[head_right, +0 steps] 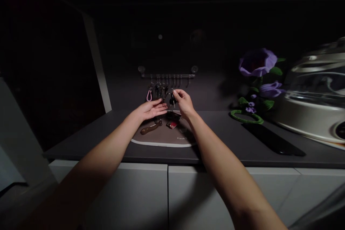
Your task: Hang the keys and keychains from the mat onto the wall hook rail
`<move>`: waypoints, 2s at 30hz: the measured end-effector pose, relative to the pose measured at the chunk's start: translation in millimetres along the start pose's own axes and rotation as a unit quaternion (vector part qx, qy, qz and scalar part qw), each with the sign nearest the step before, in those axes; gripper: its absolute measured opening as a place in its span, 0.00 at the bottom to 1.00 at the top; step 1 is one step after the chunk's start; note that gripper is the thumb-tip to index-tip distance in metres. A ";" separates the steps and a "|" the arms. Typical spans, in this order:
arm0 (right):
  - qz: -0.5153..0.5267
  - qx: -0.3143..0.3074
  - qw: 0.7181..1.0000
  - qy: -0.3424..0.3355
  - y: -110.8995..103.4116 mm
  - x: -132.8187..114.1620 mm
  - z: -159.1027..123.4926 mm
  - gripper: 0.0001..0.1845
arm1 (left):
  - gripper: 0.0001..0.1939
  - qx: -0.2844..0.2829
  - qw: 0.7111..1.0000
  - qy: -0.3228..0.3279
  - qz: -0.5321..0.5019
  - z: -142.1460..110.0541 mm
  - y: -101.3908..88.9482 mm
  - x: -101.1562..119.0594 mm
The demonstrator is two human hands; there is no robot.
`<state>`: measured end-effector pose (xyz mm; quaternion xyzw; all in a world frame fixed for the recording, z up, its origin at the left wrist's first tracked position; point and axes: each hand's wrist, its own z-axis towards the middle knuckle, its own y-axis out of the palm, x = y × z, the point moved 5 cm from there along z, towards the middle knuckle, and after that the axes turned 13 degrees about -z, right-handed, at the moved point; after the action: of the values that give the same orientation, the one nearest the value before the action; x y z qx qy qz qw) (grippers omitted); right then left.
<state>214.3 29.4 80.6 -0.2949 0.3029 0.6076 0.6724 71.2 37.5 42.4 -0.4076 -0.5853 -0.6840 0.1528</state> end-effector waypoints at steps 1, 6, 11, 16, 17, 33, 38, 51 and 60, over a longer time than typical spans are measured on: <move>0.007 0.001 1.000 0.002 -0.5 0.3 0.3 0.19 | 0.05 -0.001 1.000 -0.011 0.008 0.7 -0.4 -2.6; 0.029 0.008 1.000 0.008 -1.7 2.3 3.7 0.20 | 0.10 0.001 0.998 -0.033 0.055 5.4 -4.2 -10.8; 0.044 0.019 0.999 0.024 -2.2 6.4 6.2 0.19 | 0.11 -0.002 0.994 -0.024 0.105 5.7 -5.0 -12.0; 0.044 0.022 0.998 0.038 -3.4 7.6 5.2 0.19 | 0.11 0.014 0.982 0.066 0.175 4.1 -2.7 -4.1; 0.048 0.024 0.998 0.041 -3.9 7.4 5.7 0.19 | 0.11 0.021 0.977 0.094 0.192 4.4 -2.1 -1.3; 0.000 0.077 0.990 0.120 -0.6 14.5 61.3 0.15 | 0.10 0.114 0.674 0.422 0.596 -13.8 6.8 36.9; -0.063 0.142 0.981 0.119 0.4 27.9 85.3 0.12 | 0.12 0.170 0.629 0.401 0.644 -16.2 0.3 44.3; -0.169 0.269 0.938 0.137 3.3 42.5 98.7 0.09 | 0.12 0.216 0.619 0.376 0.655 -18.0 -5.5 50.1; -0.186 0.267 0.936 0.134 3.8 48.8 92.1 0.08 | 0.11 0.225 0.641 0.368 0.635 -13.3 -12.5 51.7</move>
<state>218.8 131.3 102.3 -0.2339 0.4810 0.3231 0.7807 25.4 42.4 72.2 -0.3465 -0.2141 -0.3603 0.8392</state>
